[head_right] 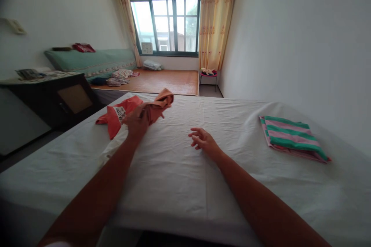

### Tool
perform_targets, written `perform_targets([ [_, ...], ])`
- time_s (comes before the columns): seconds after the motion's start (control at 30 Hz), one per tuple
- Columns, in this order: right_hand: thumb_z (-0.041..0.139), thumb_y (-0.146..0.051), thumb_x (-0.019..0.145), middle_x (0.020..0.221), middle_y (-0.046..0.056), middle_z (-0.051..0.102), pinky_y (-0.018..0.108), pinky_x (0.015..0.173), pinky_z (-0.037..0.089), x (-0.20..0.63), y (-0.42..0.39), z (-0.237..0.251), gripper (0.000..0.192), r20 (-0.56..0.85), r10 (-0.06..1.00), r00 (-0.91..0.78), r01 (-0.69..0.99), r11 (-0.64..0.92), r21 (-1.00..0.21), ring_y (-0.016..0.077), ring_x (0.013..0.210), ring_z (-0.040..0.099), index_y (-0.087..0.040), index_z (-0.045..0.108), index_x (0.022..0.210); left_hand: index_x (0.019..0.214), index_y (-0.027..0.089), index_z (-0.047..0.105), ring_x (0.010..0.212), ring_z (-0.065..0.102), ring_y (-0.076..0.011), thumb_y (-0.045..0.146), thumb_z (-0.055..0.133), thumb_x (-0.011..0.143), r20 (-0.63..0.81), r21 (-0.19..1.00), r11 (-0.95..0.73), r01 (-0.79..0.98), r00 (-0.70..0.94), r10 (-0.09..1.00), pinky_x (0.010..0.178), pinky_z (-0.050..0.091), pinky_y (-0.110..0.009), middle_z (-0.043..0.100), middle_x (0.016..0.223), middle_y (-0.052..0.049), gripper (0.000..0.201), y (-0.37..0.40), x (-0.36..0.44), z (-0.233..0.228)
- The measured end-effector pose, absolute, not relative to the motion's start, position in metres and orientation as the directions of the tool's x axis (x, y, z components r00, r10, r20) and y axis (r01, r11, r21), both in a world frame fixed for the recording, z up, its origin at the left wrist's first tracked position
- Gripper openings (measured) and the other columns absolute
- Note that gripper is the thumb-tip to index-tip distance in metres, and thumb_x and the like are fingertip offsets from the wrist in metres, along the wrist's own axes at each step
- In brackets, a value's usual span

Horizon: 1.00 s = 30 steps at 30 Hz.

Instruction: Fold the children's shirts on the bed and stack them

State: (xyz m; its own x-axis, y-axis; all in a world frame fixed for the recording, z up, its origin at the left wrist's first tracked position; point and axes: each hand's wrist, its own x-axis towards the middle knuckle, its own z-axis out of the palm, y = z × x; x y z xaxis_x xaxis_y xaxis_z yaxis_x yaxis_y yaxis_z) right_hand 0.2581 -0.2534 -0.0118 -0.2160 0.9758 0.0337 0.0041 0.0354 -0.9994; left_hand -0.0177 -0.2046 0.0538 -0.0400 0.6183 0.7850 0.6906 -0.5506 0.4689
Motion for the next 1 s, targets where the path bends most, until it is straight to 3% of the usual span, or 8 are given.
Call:
perform_targets([
  [0.1, 0.078, -0.036, 0.065, 0.117, 0.004, 0.065, 0.028, 0.059, 0.053, 0.258, -0.255, -0.009, 0.066, 0.154, 0.973, -0.174, -0.006, 0.156, -0.988, 0.0162, 0.076, 0.065, -0.032, 0.053, 0.126, 0.118, 0.021, 0.064, 0.101, 0.063, -0.0187, 0.029, 0.041, 0.096, 0.741, 0.446, -0.749, 0.489, 0.268, 0.616, 0.095, 0.045, -0.03, 0.069, 0.11, -0.005, 0.033, -0.223, 0.035, 0.043],
  [0.2, 0.077, -0.042, 0.066, 0.092, 0.005, 0.07, 0.031, 0.06, 0.053, 0.266, -0.253, -0.011, 0.045, 0.179, 0.981, -0.072, -0.013, 0.179, -0.984, 0.0188, 0.072, 0.063, -0.023, 0.065, 0.104, 0.126, 0.021, 0.06, 0.114, 0.059, -0.0196, 0.029, 0.039, 0.097, 0.605, 0.448, -0.808, 0.382, 0.536, 0.589, 0.101, 0.043, -0.032, 0.065, 0.122, -0.007, 0.036, -0.234, 0.063, 0.023],
  [0.37, 0.069, -0.057, 0.071, 0.057, 0.001, 0.061, 0.025, 0.048, 0.043, 0.295, -0.24, -0.011, 0.043, 0.091, 0.992, 0.088, -0.033, 0.094, -0.995, 0.0124, 0.049, 0.053, -0.017, 0.067, 0.084, 0.142, 0.022, 0.043, 0.127, 0.048, -0.028, 0.043, 0.059, 0.086, 0.405, 0.411, -0.737, 0.536, 0.617, 0.675, 0.105, 0.039, -0.042, 0.052, 0.139, -0.012, 0.062, -0.226, 0.06, -0.004],
  [0.6, 0.074, -0.046, 0.069, 0.076, 0.003, 0.068, 0.025, 0.054, 0.046, 0.296, -0.246, 0.004, 0.043, 0.205, 0.978, -0.045, -0.033, 0.203, -0.979, 0.0155, 0.065, 0.061, -0.017, 0.064, 0.1, 0.112, 0.021, 0.065, 0.118, 0.053, -0.0297, 0.051, 0.069, 0.074, 0.309, 0.409, -0.806, 0.427, 0.767, 0.563, 0.104, 0.038, -0.043, 0.061, 0.124, -0.012, 0.049, -0.227, 0.066, -0.012],
  [0.67, 0.074, -0.043, 0.068, 0.088, 0.005, 0.07, 0.027, 0.06, 0.049, 0.297, -0.246, 0.011, 0.046, 0.262, 0.965, -0.009, -0.033, 0.261, -0.965, 0.0178, 0.074, 0.064, -0.018, 0.062, 0.105, 0.09, 0.019, 0.067, 0.095, 0.062, -0.0234, 0.044, 0.063, 0.08, 0.342, 0.56, -0.744, 0.364, 0.717, 0.608, 0.091, 0.046, -0.038, 0.068, 0.095, -0.009, 0.027, -0.228, 0.069, -0.008],
  [0.77, 0.068, -0.045, 0.073, 0.086, 0.004, 0.07, 0.026, 0.06, 0.05, 0.315, -0.24, 0.02, 0.041, 0.262, 0.954, 0.148, 0.082, 0.252, -0.964, 0.0184, 0.075, 0.065, -0.02, 0.061, 0.105, 0.065, 0.018, 0.053, 0.049, 0.047, -0.0101, 0.04, 0.052, 0.084, 0.349, 0.898, -0.426, 0.111, 0.409, 0.843, 0.052, 0.043, -0.022, 0.048, 0.052, 0.003, 0.029, -0.218, 0.063, 0.002],
  [0.87, 0.058, -0.046, 0.08, 0.096, 0.005, 0.069, 0.022, 0.055, 0.048, 0.353, -0.228, 0.021, 0.036, 0.24, 0.884, 0.4, 0.144, 0.198, -0.97, 0.0154, 0.075, 0.066, -0.022, 0.061, 0.107, 0.064, 0.019, 0.048, 0.039, 0.032, -0.006, 0.037, 0.054, 0.08, 0.194, 0.954, -0.177, -0.242, 0.049, 0.98, 0.039, 0.028, -0.017, 0.038, 0.047, 0.007, 0.025, -0.2, 0.044, 0.01],
  [1.0, 0.058, -0.037, 0.081, 0.135, 0.009, 0.052, 0.018, 0.052, 0.049, 0.398, -0.214, 0.008, 0.041, 0.208, 0.734, 0.647, 0.089, 0.198, -0.976, 0.0113, 0.081, 0.065, -0.026, 0.052, 0.121, 0.081, 0.019, 0.058, 0.057, 0.056, -0.0111, 0.036, 0.057, 0.079, 0.051, 0.951, -0.059, -0.304, -0.034, 0.998, 0.052, 0.046, -0.022, 0.06, 0.068, 0.001, 0.017, -0.183, 0.017, 0.009],
])
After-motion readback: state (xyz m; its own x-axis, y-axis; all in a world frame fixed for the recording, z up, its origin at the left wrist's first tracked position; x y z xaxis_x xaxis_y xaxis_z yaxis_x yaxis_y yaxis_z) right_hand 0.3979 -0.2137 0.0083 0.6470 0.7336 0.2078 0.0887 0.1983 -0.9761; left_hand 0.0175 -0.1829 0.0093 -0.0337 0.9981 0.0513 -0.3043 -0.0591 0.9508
